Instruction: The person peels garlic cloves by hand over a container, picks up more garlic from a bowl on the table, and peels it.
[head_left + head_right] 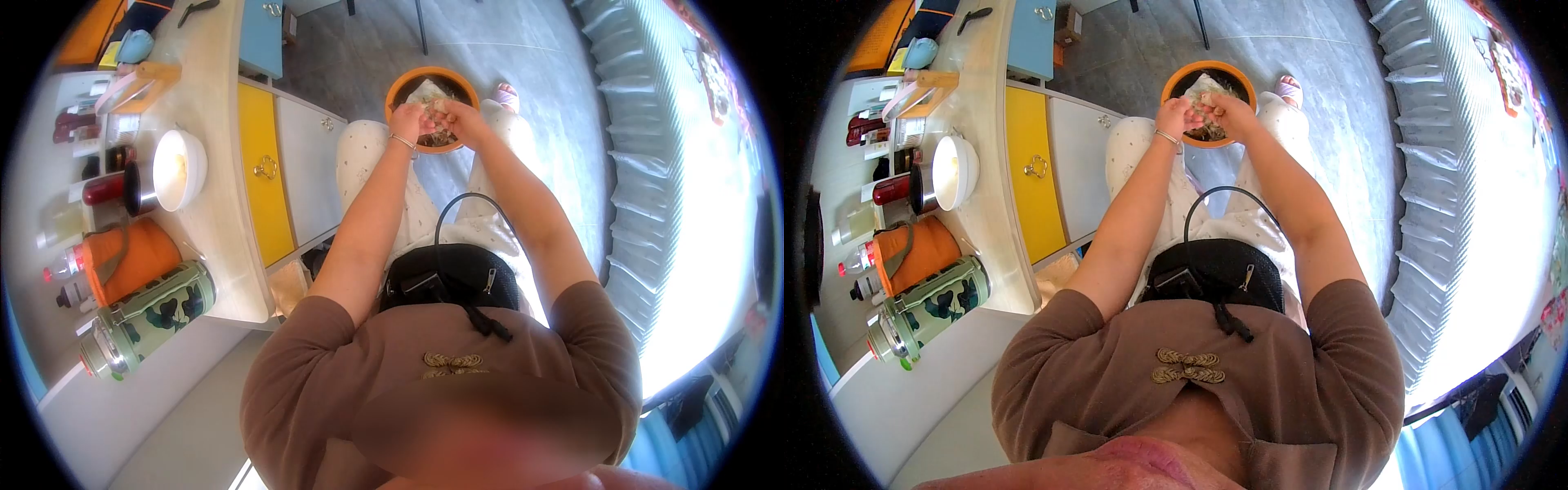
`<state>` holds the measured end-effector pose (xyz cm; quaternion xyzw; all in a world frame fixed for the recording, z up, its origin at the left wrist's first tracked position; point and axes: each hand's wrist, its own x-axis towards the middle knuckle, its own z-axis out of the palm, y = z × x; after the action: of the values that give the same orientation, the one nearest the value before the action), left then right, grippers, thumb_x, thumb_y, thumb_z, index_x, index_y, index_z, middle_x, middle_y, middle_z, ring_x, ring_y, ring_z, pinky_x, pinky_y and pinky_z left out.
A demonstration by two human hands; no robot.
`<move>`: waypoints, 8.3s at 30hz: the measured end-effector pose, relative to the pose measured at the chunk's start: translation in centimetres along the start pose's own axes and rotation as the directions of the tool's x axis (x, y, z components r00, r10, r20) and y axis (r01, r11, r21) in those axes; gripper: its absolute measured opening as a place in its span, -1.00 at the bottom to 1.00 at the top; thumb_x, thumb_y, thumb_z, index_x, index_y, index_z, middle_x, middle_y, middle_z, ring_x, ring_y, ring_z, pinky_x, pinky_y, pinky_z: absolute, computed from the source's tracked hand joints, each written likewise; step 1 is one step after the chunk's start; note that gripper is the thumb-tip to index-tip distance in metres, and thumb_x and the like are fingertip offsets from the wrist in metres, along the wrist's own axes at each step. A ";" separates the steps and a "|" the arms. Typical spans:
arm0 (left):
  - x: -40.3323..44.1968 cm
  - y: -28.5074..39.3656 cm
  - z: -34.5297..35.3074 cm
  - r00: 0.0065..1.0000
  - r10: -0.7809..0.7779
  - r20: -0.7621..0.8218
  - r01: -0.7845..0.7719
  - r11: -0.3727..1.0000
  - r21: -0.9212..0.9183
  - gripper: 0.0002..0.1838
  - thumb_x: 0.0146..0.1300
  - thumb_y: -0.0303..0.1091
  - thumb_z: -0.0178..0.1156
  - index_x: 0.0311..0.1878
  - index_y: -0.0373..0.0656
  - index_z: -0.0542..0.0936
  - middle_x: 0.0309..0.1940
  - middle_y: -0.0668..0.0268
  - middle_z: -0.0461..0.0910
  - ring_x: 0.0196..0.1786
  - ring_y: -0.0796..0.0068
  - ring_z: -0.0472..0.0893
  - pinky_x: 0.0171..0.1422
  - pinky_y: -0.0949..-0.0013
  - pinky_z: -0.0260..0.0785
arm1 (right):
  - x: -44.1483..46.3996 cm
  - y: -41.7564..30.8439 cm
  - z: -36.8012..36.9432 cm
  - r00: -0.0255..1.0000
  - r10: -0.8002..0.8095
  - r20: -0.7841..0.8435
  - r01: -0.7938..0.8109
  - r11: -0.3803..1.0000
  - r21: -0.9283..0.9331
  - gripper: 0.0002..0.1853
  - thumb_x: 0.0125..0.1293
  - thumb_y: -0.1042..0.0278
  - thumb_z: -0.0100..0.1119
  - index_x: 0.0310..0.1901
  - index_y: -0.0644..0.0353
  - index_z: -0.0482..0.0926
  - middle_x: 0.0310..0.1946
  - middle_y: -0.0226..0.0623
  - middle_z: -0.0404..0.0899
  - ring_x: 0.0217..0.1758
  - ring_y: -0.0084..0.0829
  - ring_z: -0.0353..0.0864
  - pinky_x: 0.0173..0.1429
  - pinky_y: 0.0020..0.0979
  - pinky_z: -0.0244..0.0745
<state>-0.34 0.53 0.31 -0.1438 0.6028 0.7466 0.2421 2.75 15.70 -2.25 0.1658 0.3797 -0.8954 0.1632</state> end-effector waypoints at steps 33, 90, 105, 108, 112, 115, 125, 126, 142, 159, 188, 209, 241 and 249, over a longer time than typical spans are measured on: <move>-0.7 -0.1 0.7 0.716 0.411 0.565 -0.684 0.575 0.448 -0.66 0.26 -0.02 -0.01 -0.36 -0.13 0.46 -0.63 0.41 0.42 -0.64 0.55 0.47 -0.57 0.46 0.42 | -1.9 -1.1 1.6 0.982 -0.168 0.082 0.184 0.789 -0.586 -0.77 0.33 0.25 -0.02 -0.15 0.24 0.48 -0.33 -0.39 0.50 -0.25 -0.56 0.49 -0.15 -0.55 0.42; 0.3 -0.5 0.0 0.978 0.170 -0.116 -0.012 0.611 0.792 -0.42 0.31 0.05 -0.28 -0.28 -0.27 0.58 -0.35 -0.02 0.59 -0.18 0.02 0.56 -0.01 0.13 0.34 | -1.2 -0.5 1.5 1.000 0.012 0.000 -0.011 0.970 -0.243 -0.76 0.31 0.26 0.07 -0.12 0.26 0.46 -0.28 -0.35 0.50 -0.21 -0.53 0.52 -0.12 -0.57 0.48; 1.5 -1.8 -0.6 0.969 0.229 0.096 -0.238 0.748 0.620 -0.54 0.24 0.01 -0.11 -0.39 -0.25 0.53 -0.47 0.14 0.56 -0.36 0.21 0.55 -0.16 0.28 0.37 | -1.9 -1.2 1.7 1.000 -0.022 0.013 0.025 0.969 -0.244 -0.77 0.31 0.26 0.07 -0.12 0.22 0.44 -0.29 -0.42 0.48 -0.22 -0.59 0.49 -0.13 -0.62 0.44; 0.4 -1.6 -0.3 0.914 0.400 0.069 -0.321 0.608 0.726 -0.56 0.23 -0.02 -0.09 -0.34 -0.25 0.54 -0.46 0.07 0.55 -0.34 0.14 0.56 -0.15 0.24 0.36 | -1.6 -0.9 1.4 0.999 -0.048 0.020 0.051 0.972 -0.229 -0.77 0.30 0.29 0.08 -0.14 0.27 0.46 -0.30 -0.33 0.53 -0.26 -0.55 0.54 -0.19 -0.60 0.48; 0.1 -0.6 -0.1 0.982 0.181 -0.047 -0.093 0.690 0.717 -0.60 0.20 -0.06 -0.07 -0.33 -0.23 0.57 -0.42 0.03 0.58 -0.23 0.10 0.57 -0.09 0.19 0.35 | -0.5 -0.1 0.1 0.999 -0.046 -0.023 0.040 0.977 -0.211 -0.77 0.28 0.27 0.11 -0.15 0.23 0.44 -0.36 -0.36 0.50 -0.36 -0.59 0.48 -0.33 -0.62 0.39; 0.3 -1.1 -0.2 0.997 0.066 -0.028 -0.036 0.793 0.608 -0.65 0.18 -0.13 -0.01 -0.26 -0.24 0.56 -0.33 0.04 0.58 -0.16 0.15 0.58 -0.05 0.24 0.36 | -0.6 -0.1 0.4 0.997 -0.058 -0.055 0.048 0.985 -0.163 -0.80 0.28 0.25 0.11 -0.17 0.16 0.42 -0.42 -0.44 0.45 -0.42 -0.62 0.42 -0.35 -0.62 0.33; -0.6 -1.0 1.1 0.926 0.334 0.177 -0.377 0.792 0.481 -0.81 0.14 -0.35 0.20 -0.22 -0.21 0.50 -0.40 0.28 0.57 -0.44 0.55 0.54 -0.34 0.47 0.43 | -1.9 -1.1 1.6 0.997 0.030 -0.065 -0.042 0.980 -0.196 -0.81 0.27 0.21 0.11 -0.18 0.07 0.41 -0.49 -0.51 0.40 -0.48 -0.68 0.33 -0.41 -0.65 0.23; -0.6 -0.6 1.1 0.981 0.167 0.097 -0.193 0.879 0.435 -0.84 0.18 -0.33 0.19 -0.27 -0.21 0.49 -0.47 0.30 0.56 -0.53 0.59 0.51 -0.46 0.50 0.42 | -1.8 -1.1 1.5 0.997 0.030 -0.065 -0.043 0.980 -0.197 -0.81 0.27 0.21 0.11 -0.18 0.07 0.41 -0.49 -0.51 0.40 -0.48 -0.68 0.33 -0.41 -0.65 0.23; -0.7 0.0 0.3 0.998 0.031 0.056 -0.044 0.966 0.254 -0.71 0.36 -0.20 -0.11 -0.32 -0.23 0.45 -0.61 0.26 0.52 -0.70 0.53 0.47 -0.63 0.48 0.38 | -1.5 -0.6 1.3 0.980 -0.196 -0.014 0.158 0.827 -0.540 -0.82 0.21 0.29 0.16 -0.28 0.23 0.51 -0.55 -0.48 0.44 -0.53 -0.68 0.36 -0.47 -0.62 0.26; -0.2 -0.6 0.2 0.973 -0.056 0.223 0.062 0.998 -0.022 -0.76 0.36 -0.21 -0.12 -0.24 -0.19 0.40 -0.59 0.25 0.49 -0.69 0.54 0.41 -0.64 0.50 0.28 | -1.5 -1.0 1.0 0.980 -0.168 -0.103 0.102 0.880 -0.464 -0.80 0.29 0.19 0.07 -0.32 0.15 0.47 -0.55 -0.52 0.39 -0.52 -0.72 0.30 -0.47 -0.66 0.17; -0.6 0.2 -0.3 0.987 -0.142 0.069 0.152 0.973 -0.176 -0.75 0.24 -0.15 0.07 -0.48 -0.06 0.42 -0.62 0.38 0.44 -0.55 0.47 0.44 -0.46 0.41 0.31 | -1.2 -1.1 0.8 0.997 0.035 0.067 -0.031 0.998 -0.056 -0.76 0.36 0.30 -0.03 -0.06 0.28 0.40 -0.29 -0.30 0.49 -0.30 -0.53 0.50 -0.21 -0.60 0.49; -0.8 0.1 -0.2 0.993 -0.097 0.068 0.105 0.987 -0.122 -0.84 0.16 -0.24 0.04 -0.42 -0.11 0.45 -0.61 0.38 0.44 -0.60 0.56 0.42 -0.51 0.50 0.28 | -1.7 -1.3 1.0 0.998 0.022 0.065 -0.016 0.996 -0.087 -0.73 0.38 0.17 -0.08 -0.17 0.23 0.45 -0.51 -0.47 0.37 -0.56 -0.66 0.29 -0.53 -0.63 0.20; -0.3 -0.7 -0.5 0.991 -0.094 0.090 0.102 0.992 -0.078 -0.82 0.24 -0.23 0.03 -0.40 -0.10 0.44 -0.60 0.39 0.44 -0.58 0.54 0.42 -0.50 0.49 0.29 | -1.8 -1.3 2.2 0.996 0.084 -0.034 -0.083 0.996 0.031 -0.65 0.39 0.16 -0.12 0.02 0.24 0.45 -0.53 -0.54 0.30 -0.51 -0.68 0.24 -0.40 -0.64 0.17; -0.3 -0.8 -0.5 0.992 -0.087 0.096 0.094 0.993 -0.070 -0.82 0.24 -0.23 0.03 -0.40 -0.11 0.44 -0.61 0.38 0.43 -0.60 0.53 0.42 -0.50 0.48 0.30 | -2.1 -1.6 0.8 0.998 0.057 0.014 -0.054 0.987 -0.154 -0.72 0.38 0.17 -0.10 -0.08 0.20 0.43 -0.50 -0.47 0.38 -0.67 -0.71 0.15 -0.63 -0.59 -0.01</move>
<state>0.29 0.09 -0.31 -0.1451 0.5556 0.7625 0.2981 3.79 16.47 0.17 0.1547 0.4412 -0.8602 0.2038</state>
